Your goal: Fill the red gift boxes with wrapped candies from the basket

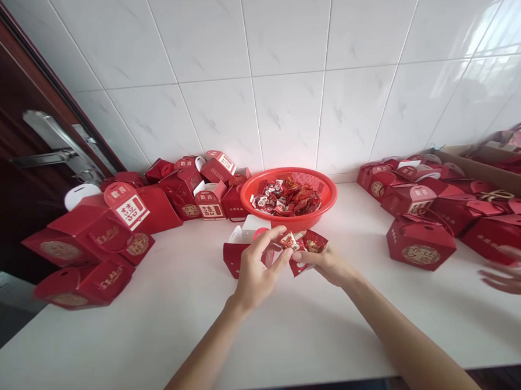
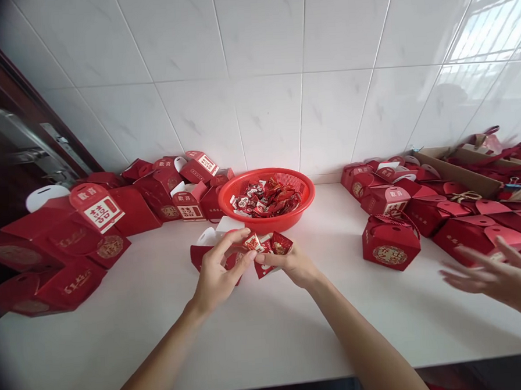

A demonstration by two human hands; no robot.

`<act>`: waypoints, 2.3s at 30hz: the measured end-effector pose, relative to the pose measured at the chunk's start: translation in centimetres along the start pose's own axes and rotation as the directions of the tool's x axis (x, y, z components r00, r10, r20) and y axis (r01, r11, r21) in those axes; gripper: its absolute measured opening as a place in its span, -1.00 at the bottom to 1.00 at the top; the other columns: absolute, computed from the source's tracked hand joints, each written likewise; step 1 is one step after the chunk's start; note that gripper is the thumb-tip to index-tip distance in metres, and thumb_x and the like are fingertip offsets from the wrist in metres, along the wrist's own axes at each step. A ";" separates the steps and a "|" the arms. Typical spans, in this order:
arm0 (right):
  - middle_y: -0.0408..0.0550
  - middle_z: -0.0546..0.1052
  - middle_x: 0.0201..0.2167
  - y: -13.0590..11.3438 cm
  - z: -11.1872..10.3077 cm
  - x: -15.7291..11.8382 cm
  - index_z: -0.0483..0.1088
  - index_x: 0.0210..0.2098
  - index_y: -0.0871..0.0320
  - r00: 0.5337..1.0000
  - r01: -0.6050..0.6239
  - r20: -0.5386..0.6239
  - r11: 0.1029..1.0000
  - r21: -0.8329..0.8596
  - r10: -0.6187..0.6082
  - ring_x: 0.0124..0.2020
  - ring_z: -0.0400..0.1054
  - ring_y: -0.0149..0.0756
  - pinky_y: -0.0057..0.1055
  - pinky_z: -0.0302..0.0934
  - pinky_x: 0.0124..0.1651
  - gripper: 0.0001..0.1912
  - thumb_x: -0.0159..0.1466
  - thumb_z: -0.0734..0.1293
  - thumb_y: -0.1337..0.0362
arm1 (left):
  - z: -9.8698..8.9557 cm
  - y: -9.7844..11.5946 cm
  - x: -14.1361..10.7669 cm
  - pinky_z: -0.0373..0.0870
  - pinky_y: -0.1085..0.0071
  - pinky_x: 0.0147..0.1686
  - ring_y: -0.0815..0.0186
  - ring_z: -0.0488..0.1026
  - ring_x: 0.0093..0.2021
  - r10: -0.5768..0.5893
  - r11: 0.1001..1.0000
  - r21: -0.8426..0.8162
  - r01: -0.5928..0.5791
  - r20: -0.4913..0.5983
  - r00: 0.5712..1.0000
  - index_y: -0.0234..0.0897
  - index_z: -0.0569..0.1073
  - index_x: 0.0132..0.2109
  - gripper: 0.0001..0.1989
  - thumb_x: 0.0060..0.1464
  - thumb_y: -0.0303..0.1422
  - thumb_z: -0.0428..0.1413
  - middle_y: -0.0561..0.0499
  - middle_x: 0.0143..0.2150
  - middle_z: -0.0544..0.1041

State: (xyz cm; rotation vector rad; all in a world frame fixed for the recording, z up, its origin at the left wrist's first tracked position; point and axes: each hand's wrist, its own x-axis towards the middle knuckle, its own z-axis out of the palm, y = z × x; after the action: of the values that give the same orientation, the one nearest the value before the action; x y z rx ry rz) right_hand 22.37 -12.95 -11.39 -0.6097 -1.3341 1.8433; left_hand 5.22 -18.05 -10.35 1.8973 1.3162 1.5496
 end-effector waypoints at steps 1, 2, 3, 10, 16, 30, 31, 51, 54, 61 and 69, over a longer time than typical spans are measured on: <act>-0.13 0.56 -0.39 0.1 0.0 -0.1 0.52 -0.26 0.11 1.000 -0.001 -0.015 1.000 -0.003 0.001 -0.35 0.43 -0.27 -0.36 0.35 -0.33 -0.66 0.00 0.58 0.18 | 0.0 0.0 -0.1 0.55 0.35 -0.15 0.28 0.58 -0.20 0.007 1.000 -0.003 -0.007 0.007 1.000 -0.20 0.49 0.10 -0.65 0.18 -0.28 0.20 -0.06 -0.04 0.60; -0.11 0.56 -0.37 0.1 0.1 -0.1 0.52 -0.27 0.11 1.000 0.000 -0.029 1.000 -0.008 0.000 -0.34 0.43 -0.25 -0.32 0.36 -0.32 -0.69 0.02 0.57 0.17 | 0.0 0.0 -0.2 0.55 0.35 -0.14 0.28 0.57 -0.18 0.019 1.000 -0.005 -0.019 0.015 1.000 -0.19 0.50 0.09 -0.67 0.18 -0.29 0.19 -0.05 -0.06 0.60; -0.09 0.57 -0.35 0.2 0.1 -0.2 0.53 -0.26 0.09 0.999 0.001 -0.039 1.000 -0.015 -0.002 -0.32 0.44 -0.22 -0.28 0.36 -0.29 -0.71 0.05 0.56 0.17 | -0.1 0.1 -0.2 0.54 0.36 -0.14 0.28 0.57 -0.18 0.027 1.000 -0.011 -0.027 0.025 0.999 -0.18 0.52 0.07 -0.69 0.18 -0.30 0.19 -0.05 -0.07 0.60; 0.01 0.57 -0.29 0.1 0.3 -0.5 0.54 -0.28 -0.08 0.994 0.058 -0.087 0.994 -0.096 -0.066 -0.26 0.43 -0.05 -0.10 0.36 -0.25 -0.86 0.16 0.48 0.10 | -0.5 0.4 -0.2 0.54 0.39 -0.20 0.24 0.58 -0.20 -0.152 0.977 -0.149 0.151 0.008 0.988 -0.23 0.59 -0.06 -0.74 0.17 -0.22 0.20 -0.07 -0.11 0.61; -0.05 0.55 -0.36 0.0 0.5 -0.5 0.53 -0.32 -0.09 0.976 0.134 -0.160 0.987 -0.086 -0.146 -0.33 0.40 -0.12 -0.13 0.34 -0.30 -0.86 0.14 0.50 0.10 | -0.4 0.4 -0.3 0.54 0.41 -0.18 0.29 0.57 -0.23 -0.206 0.957 -0.208 0.201 -0.004 0.978 -0.25 0.53 0.06 -0.63 0.11 -0.25 0.25 -0.02 -0.21 0.60; -0.01 0.57 -0.27 0.1 0.3 -0.4 0.53 -0.23 -0.02 0.984 0.128 -0.118 0.991 -0.041 -0.132 -0.25 0.42 -0.12 -0.19 0.38 -0.27 -0.75 0.10 0.53 0.15 | -0.5 0.5 0.1 0.60 0.31 -0.21 0.18 0.62 -0.22 -0.387 0.850 -0.360 0.384 0.069 0.920 -0.32 0.55 -0.05 -0.57 -0.06 -0.22 0.34 -0.03 -0.31 0.63; -0.04 0.57 -0.29 0.1 0.3 -0.3 0.52 -0.23 0.01 0.984 0.135 -0.116 0.990 -0.030 -0.138 -0.25 0.42 -0.13 -0.21 0.37 -0.26 -0.74 0.10 0.53 0.16 | -0.5 0.5 0.1 0.60 0.32 -0.20 0.18 0.62 -0.22 -0.383 0.848 -0.366 0.382 0.073 0.921 -0.32 0.55 -0.06 -0.58 -0.06 -0.22 0.34 -0.03 -0.31 0.63; -0.11 0.57 -0.34 0.3 0.1 -0.3 0.52 -0.19 0.06 0.990 0.128 -0.052 0.992 -0.002 -0.128 -0.31 0.43 -0.22 -0.32 0.33 -0.28 -0.68 0.07 0.54 0.18 | -0.6 0.9 -0.1 0.62 0.30 -0.18 0.18 0.62 -0.21 -0.339 0.871 -0.346 0.349 0.092 0.936 -0.31 0.57 -0.13 -0.67 0.01 -0.20 0.30 -0.07 -0.23 0.64; -0.11 0.57 -0.35 0.3 0.1 -0.3 0.52 -0.18 0.07 0.991 0.126 -0.054 0.992 -0.003 -0.126 -0.33 0.43 -0.22 -0.31 0.33 -0.28 -0.66 0.06 0.55 0.18 | -0.5 0.9 -0.1 0.60 0.38 -0.25 0.27 0.59 -0.28 -0.306 0.883 -0.351 0.313 0.075 0.949 -0.29 0.55 -0.18 -0.73 0.01 -0.23 0.31 -0.02 -0.27 0.61; -0.09 0.57 -0.34 0.0 0.3 -0.3 0.52 -0.26 0.11 0.983 0.167 -0.094 0.983 0.069 -0.161 -0.33 0.43 -0.23 -0.31 0.34 -0.25 -0.70 0.02 0.56 0.24 | -0.3 1.1 0.0 0.59 0.34 -0.17 0.22 0.60 -0.22 -0.406 0.809 -0.393 0.436 0.162 0.899 -0.28 0.56 -0.09 -0.64 0.01 -0.17 0.32 -0.05 -0.23 0.64; -0.12 0.55 -0.40 -0.1 0.3 -0.3 0.50 -0.28 0.12 0.982 0.169 -0.101 0.983 0.073 -0.162 -0.43 0.38 -0.32 -0.40 0.28 -0.40 -0.70 0.02 0.56 0.23 | -0.4 1.7 0.1 0.55 0.37 -0.28 0.29 0.54 -0.38 -0.392 0.844 -0.322 0.429 0.176 0.903 -0.30 0.63 -0.25 -0.67 0.02 -0.09 0.29 -0.04 -0.36 0.63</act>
State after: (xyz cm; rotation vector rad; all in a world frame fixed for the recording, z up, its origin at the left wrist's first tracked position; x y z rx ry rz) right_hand 22.35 -13.40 -11.17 -0.5210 -1.2045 1.7035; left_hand 5.60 -18.88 -8.86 1.3453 1.2014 1.3353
